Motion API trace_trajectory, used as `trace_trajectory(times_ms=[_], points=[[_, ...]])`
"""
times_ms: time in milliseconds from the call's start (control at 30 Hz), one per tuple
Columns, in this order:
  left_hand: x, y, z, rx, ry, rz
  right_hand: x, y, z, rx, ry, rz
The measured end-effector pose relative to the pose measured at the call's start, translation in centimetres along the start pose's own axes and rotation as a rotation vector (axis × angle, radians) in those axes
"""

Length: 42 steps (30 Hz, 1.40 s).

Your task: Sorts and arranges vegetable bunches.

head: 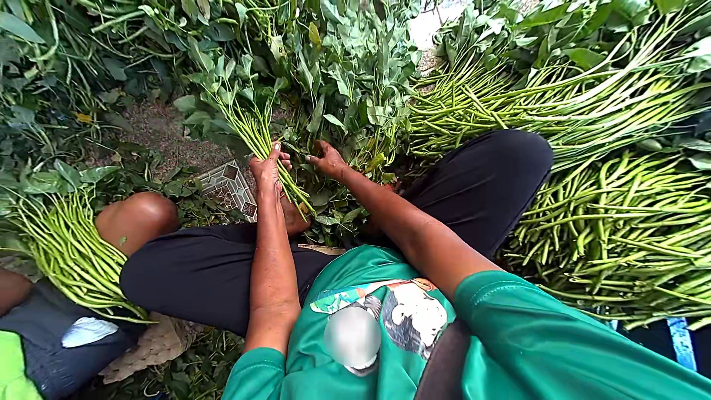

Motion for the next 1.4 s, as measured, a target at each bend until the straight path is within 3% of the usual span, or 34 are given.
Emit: trace_trajectory(times_ms=[100,167,267,533,667,867,967,1100,1167,1300,1400], points=[[0.1,0.0,-0.2,0.042,-0.004,0.010,-0.3,1.8,0.3,-0.116,0.126,-0.153],[-0.1,-0.2,-0.4,0.011,-0.008,0.019,-0.4,2.1,0.7,-0.037,0.130,-0.194],[-0.2,-0.1,-0.9,-0.038,-0.027,-0.002,0.9,0.7,0.0,0.152,-0.014,-0.073],[1.4,2.4,-1.0,-0.104,-0.089,-0.127,7.5,-0.6,-5.1,0.245,-0.354,0.188],[1.7,2.4,-0.6,-0.017,-0.106,-0.169,9.0,-0.8,-6.2,0.307,-0.461,0.296],[2.3,2.2,-0.6,0.172,-0.171,-0.121,9.9,-1.0,-6.5,-0.026,-0.441,0.210],[2.8,2.1,0.1,0.167,-0.181,-0.105,10.8,-0.9,-6.9,0.032,-0.608,0.268],[2.0,1.6,1.8,0.123,-0.049,-0.216,13.0,-0.6,-6.9,0.096,-0.748,0.243],[1.7,0.9,2.7,0.106,0.003,-0.256,13.7,-0.4,-6.5,0.104,-0.733,0.200],[1.9,1.1,3.6,-0.007,0.074,-0.345,12.5,-0.8,-6.1,0.008,-0.482,-0.010],[1.8,0.6,4.3,-0.029,0.121,-0.276,12.4,-0.9,-5.9,0.098,-0.503,-0.061]])
Point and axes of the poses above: each hand's wrist, its own x-axis away from the middle knuckle, its own y-axis out of the palm, z = x × y, the point moved 7 cm from there along -x, towards the middle knuckle, and after that the axes turned 12 degrees about y, right-handed, at the moved point
